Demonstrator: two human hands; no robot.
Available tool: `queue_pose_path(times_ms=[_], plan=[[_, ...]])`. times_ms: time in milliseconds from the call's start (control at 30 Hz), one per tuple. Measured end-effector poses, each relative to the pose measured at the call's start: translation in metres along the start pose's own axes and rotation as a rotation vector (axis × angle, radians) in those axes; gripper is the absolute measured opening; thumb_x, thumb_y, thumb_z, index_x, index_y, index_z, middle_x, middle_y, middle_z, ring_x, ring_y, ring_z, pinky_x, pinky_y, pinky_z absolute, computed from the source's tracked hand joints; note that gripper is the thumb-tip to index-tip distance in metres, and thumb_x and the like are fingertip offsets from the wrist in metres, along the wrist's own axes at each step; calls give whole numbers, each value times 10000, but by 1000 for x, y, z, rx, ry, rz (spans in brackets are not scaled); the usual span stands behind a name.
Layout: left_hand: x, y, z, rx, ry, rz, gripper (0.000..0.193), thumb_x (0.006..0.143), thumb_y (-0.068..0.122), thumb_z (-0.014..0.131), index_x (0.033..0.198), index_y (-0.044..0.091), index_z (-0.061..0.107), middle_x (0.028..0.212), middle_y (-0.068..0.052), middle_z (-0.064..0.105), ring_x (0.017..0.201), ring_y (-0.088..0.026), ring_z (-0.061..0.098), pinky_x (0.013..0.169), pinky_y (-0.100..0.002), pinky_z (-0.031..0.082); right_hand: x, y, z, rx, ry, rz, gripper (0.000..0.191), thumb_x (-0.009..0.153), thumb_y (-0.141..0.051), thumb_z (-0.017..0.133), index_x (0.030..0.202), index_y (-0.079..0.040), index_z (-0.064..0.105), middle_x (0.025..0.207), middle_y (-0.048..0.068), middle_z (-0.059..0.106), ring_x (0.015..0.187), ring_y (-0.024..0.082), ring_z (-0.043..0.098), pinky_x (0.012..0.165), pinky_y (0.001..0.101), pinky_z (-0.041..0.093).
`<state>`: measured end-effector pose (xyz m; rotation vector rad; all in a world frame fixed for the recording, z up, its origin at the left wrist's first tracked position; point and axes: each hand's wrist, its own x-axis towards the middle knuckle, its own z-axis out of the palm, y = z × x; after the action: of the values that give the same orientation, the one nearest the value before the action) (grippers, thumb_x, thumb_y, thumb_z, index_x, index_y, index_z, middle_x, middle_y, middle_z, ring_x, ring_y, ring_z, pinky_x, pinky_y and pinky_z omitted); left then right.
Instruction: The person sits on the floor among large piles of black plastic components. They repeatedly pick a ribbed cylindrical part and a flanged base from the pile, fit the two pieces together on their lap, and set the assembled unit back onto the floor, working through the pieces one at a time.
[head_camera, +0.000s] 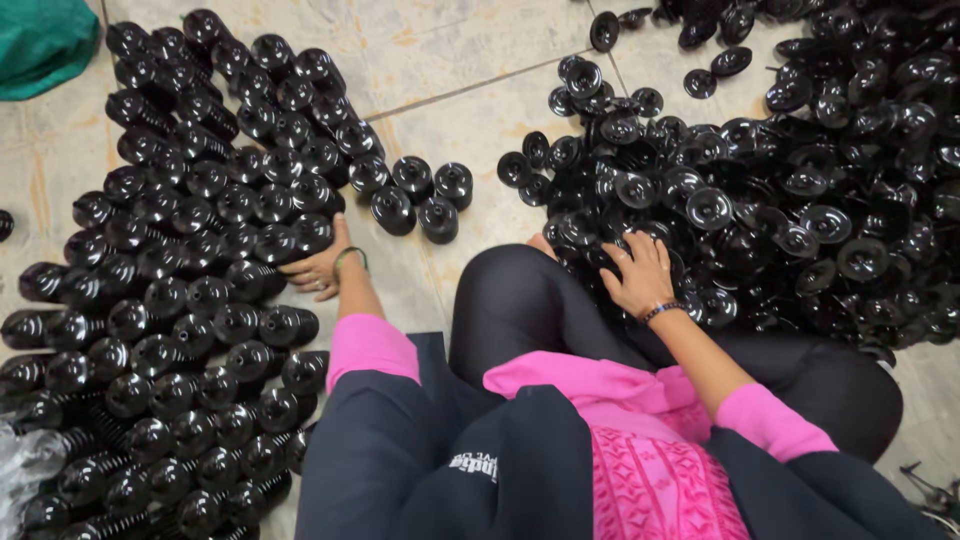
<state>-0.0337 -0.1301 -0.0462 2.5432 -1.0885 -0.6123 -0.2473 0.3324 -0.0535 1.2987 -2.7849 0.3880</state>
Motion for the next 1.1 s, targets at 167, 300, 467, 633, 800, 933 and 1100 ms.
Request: queue_pose_path(times_ms=[167,300,467,633,800,933,1100], plan=[[44,32,-13,25,-46,-82,1649,351,860,881,1606,154,77,1657,-133,232,1544,-373,180,1214,-610,226,2,-9,-1,-33,7,23,483,851,-356,698,1308,-205,654,1434,179,534,1419,387,409,1199,577,252],[75,47,-23,81,-179,-55,1603,448,739,964,1587,105,31,1599,-165,263,1493,-426,238,1208,-504,292,2,-13,-4,-23,34,37,474,840,-352,707,1286,-199,663,1428,171,537,1414,383,417,1193,580,264],[45,-11,-8,314,-387,297,1272,766,431,871,1587,-6,3,1535,-242,328,1318,-420,505,1045,-474,511,0,-16,-3,2,43,34,474,833,-342,722,1276,-182,673,1424,186,533,1405,392,418,1190,582,274],[-64,-106,21,190,-525,1929,355,873,64,570,1218,120,633,1284,-105,676,1186,-317,650,1044,-457,517,-2,-20,-1,51,94,10,476,849,-320,715,1298,-172,664,1442,190,531,1417,395,419,1209,563,262],[-109,-50,54,798,85,2567,586,933,214,497,1506,99,448,1676,-69,248,1544,-259,162,1208,-660,61,1,-23,-1,44,54,26,482,834,-327,725,1288,-176,664,1431,192,531,1411,397,407,1200,561,242],[-154,-4,82,1520,354,2425,612,1020,288,466,1578,75,331,1721,-96,140,1576,-332,61,1197,-676,2,3,-26,-1,48,69,32,481,840,-327,721,1293,-175,663,1436,197,527,1421,396,397,1206,559,234],[-140,40,80,1983,552,1986,723,977,308,522,1606,70,257,1705,-99,141,1555,-371,55,1148,-699,12,0,-26,0,32,65,45,490,836,-331,721,1298,-180,663,1445,191,525,1428,386,398,1209,558,234]])
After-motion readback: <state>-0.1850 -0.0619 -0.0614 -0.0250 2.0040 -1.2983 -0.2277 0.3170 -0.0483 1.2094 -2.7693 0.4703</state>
